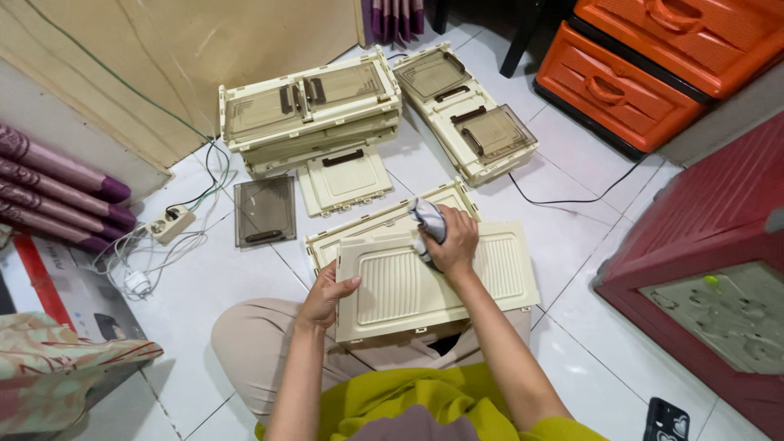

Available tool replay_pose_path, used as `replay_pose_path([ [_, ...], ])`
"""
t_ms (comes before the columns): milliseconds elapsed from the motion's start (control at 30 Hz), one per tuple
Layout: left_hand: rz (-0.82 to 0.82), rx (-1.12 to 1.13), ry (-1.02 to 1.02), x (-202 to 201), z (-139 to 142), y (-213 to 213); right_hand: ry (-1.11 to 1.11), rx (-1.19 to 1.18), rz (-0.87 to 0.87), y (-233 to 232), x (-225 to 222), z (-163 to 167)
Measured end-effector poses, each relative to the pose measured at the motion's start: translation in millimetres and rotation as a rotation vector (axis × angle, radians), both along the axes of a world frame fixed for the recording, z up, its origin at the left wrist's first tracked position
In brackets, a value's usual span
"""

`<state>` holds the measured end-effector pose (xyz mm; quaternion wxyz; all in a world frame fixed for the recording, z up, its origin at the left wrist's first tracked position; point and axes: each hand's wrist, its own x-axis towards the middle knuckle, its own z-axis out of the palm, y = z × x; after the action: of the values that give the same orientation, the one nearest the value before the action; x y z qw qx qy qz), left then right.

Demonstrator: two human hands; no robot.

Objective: The person sits on the floor and wipes disassembled beige plastic panels and doors of a storage cabinet with a cloth, turning each panel over to wipe both sides and setting cleaned panels aside.

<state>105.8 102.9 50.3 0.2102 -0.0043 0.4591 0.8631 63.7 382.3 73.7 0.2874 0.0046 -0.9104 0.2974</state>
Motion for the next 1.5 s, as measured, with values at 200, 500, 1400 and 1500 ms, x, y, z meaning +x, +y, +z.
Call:
replay_pose_path([
  [200,-0.054,-0.067,0.043,-9.9,-9.5,1.5,-0.021,-0.02,-0.16,69.4,-0.6,-28.0],
  [500,-0.049,-0.086,0.061,-15.3,5.7,12.3,-0.355,-0.17,-0.367,107.6,4.2,-36.1],
  [1400,0.102,0.101,-0.49,-49.8,-16.7,25.2,-0.663,0.066,0.088,24.6,94.5,-39.3],
  [1500,0.12,0.132,-0.542,-52.9,-14.7,27.2,-0.578,0.043,0.261,-8.6,97.1,-19.7],
])
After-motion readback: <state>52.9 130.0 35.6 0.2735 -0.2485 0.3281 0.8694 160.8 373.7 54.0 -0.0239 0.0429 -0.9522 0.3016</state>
